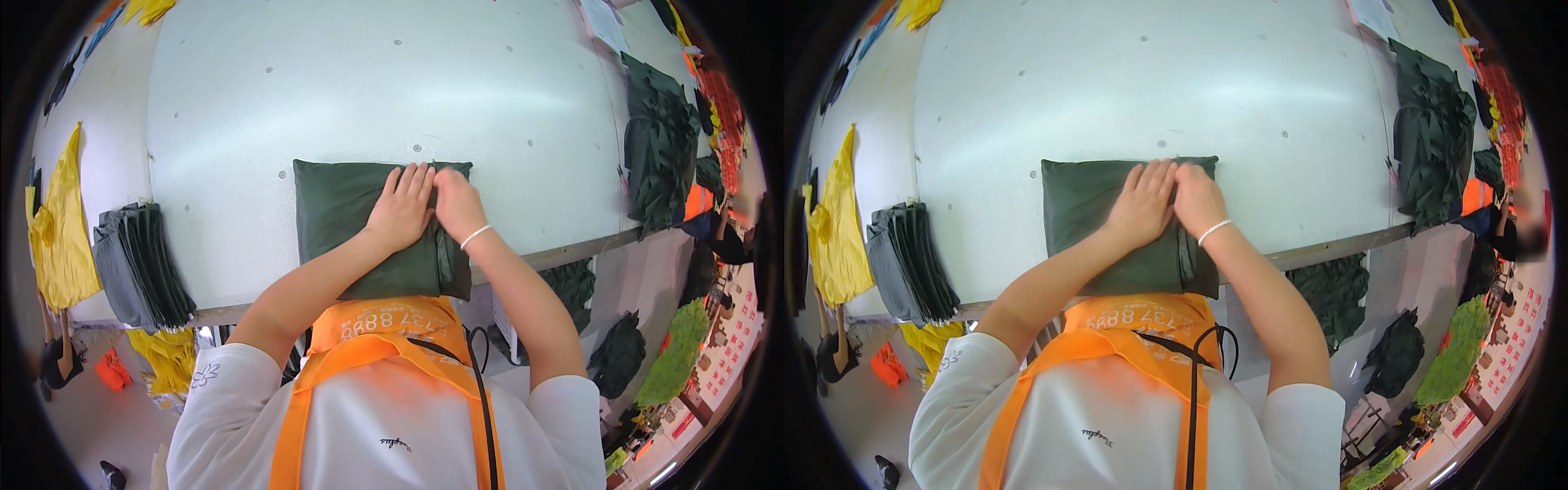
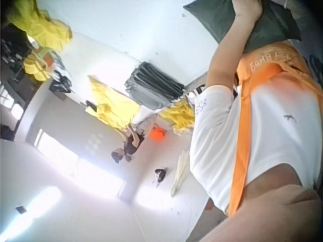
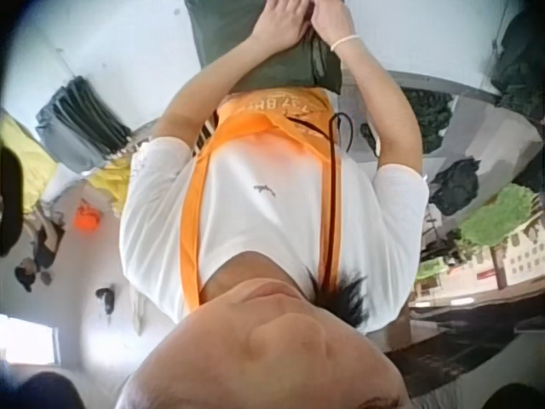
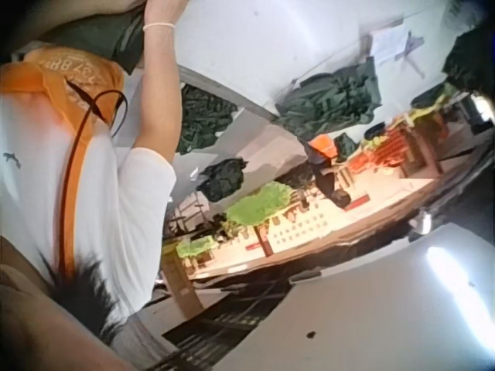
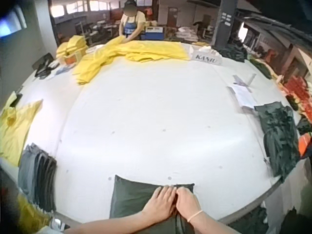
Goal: The person folds a dark green jacket on a white table. They smooth the fabric, fold the sleeves inward, fold the jacket in half, then into a compact rectangle, and place it on a stack of similar folded jackets.
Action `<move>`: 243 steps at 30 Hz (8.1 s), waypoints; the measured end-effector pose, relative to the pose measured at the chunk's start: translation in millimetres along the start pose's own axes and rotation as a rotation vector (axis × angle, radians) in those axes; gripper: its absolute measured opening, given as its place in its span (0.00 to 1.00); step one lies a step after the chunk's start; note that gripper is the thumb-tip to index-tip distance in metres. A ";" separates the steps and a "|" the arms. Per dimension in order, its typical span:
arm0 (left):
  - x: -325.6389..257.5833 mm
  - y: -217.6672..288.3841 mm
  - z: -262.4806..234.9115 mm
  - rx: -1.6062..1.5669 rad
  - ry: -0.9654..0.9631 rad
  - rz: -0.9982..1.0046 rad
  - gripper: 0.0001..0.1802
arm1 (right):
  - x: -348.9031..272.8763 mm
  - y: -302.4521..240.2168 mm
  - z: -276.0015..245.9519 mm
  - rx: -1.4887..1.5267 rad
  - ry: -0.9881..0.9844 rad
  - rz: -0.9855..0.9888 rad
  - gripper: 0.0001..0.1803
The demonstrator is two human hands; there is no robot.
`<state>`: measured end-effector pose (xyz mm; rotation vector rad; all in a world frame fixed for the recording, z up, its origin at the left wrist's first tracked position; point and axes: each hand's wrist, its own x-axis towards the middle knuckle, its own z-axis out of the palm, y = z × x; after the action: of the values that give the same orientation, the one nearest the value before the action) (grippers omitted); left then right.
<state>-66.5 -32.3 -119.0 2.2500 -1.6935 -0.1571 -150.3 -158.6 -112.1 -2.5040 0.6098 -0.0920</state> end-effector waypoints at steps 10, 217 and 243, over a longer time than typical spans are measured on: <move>10.2 0.8 -3.9 -0.203 -0.061 -0.130 0.47 | 35.6 2.7 -35.2 0.483 -0.377 0.393 0.22; -230.4 274.5 -80.6 -0.581 0.857 -1.471 0.45 | -135.8 -27.5 -159.9 0.460 -0.560 -0.084 0.36; -586.5 29.6 23.8 -0.420 0.330 -2.050 0.47 | -213.7 -333.9 194.4 -0.005 -0.850 -0.516 0.21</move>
<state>-271.1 513.7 -192.4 2.3584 1.1044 -0.4285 -169.3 281.7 -84.7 -2.3339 -0.3786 0.7388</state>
